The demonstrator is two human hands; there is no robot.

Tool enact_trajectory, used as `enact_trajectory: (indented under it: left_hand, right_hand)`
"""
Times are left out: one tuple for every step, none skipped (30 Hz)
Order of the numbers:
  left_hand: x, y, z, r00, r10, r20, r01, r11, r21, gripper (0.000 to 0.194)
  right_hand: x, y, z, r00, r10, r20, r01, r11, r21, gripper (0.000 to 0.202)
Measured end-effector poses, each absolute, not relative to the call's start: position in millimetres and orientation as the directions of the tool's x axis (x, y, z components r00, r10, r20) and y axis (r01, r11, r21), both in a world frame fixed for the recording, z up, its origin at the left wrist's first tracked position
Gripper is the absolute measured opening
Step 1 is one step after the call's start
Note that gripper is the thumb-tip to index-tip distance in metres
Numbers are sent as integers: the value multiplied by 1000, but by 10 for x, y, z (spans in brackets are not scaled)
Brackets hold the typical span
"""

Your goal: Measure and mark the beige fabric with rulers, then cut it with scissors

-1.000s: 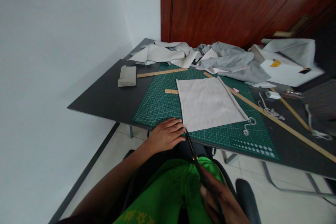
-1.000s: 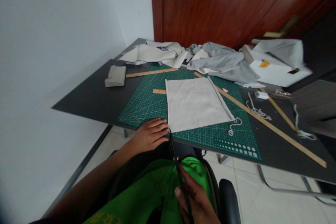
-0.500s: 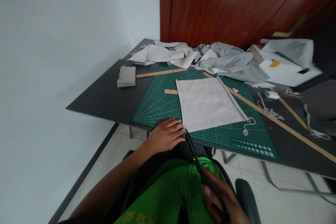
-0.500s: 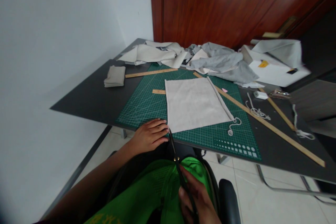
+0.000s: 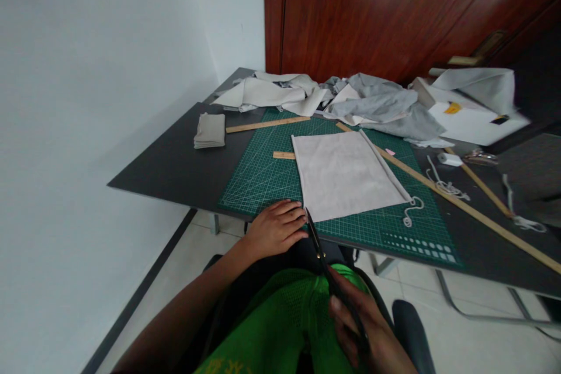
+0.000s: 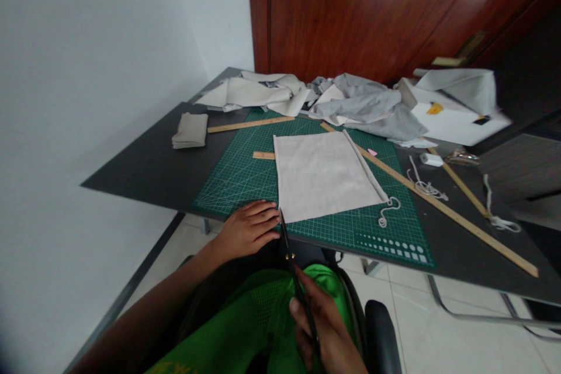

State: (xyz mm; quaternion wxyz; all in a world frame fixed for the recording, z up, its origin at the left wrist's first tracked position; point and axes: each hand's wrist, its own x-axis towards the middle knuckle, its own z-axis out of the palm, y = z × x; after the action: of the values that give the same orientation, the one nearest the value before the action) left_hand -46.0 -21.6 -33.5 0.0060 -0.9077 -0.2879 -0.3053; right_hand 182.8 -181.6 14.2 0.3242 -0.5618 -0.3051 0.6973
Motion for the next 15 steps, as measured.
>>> enact_trajectory:
  left_hand:
    - [-462,-215,-336,649,515,560,525,-836,161,29]
    - [-463,-214,-337,649,510,565,523,-838,156,29]
    - [-464,-214,-338,648,507,569,522,-839,153,29]
    - [-463,-215,-337,645,506,572,522,-839,154,30]
    - [-463,-216,-335,643,507,573,521,-839,158,29]
    - [-461,-216,-331,641,511,572,519,-838,166,29]
    - [-459,-217,-324,638,518,570,517,-836,181,28]
    - [-457,-216,-314,634,529,564,513,-834,205,28]
    - [-456,-213,-299,631,543,554,505,-830,239,27]
    - [-456,-207,-279,623,562,544,495,-822,282,27]
    - [-457,-199,-256,608,589,533,489,-806,333,27]
    - [-460,-187,-228,583,623,521,489,-781,388,28]
    - [-465,-172,-197,558,660,504,493,-752,438,31]
    - [-472,-154,-164,536,692,484,503,-722,475,37]
    - [-480,-133,-131,528,714,459,518,-699,493,45]
  right_hand:
    - [1830,-1812,137,-180,785,-592,-98,-614,-784,94]
    - [1834,-1808,124,-203,774,-600,-89,-625,-776,97]
    - [1840,-1806,104,-229,765,-602,-80,-631,-772,100]
    - [1844,-1805,80,-250,760,-600,-77,-633,-770,102]
    - [1847,-1806,56,-261,756,-600,-79,-636,-768,102]
    - [1849,-1808,34,-260,756,-601,-83,-637,-766,101]
    - [1849,-1810,16,-249,759,-602,-90,-637,-766,99]
    - [1849,-1812,3,-240,762,-602,-97,-636,-766,97]
    - [1849,-1813,-5,-239,762,-602,-98,-635,-766,97]
    - [1848,-1813,-9,-245,761,-601,-93,-635,-766,98]
    - [1847,-1813,-9,-257,759,-598,-86,-635,-768,99]
    - [1845,-1814,-7,-265,759,-595,-80,-632,-771,100]
    - [1840,-1817,-3,-265,759,-595,-76,-631,-772,100]
    - [1834,-1822,2,-253,762,-596,-78,-630,-773,99]
    - [1826,-1828,5,-235,766,-598,-86,-629,-772,97]
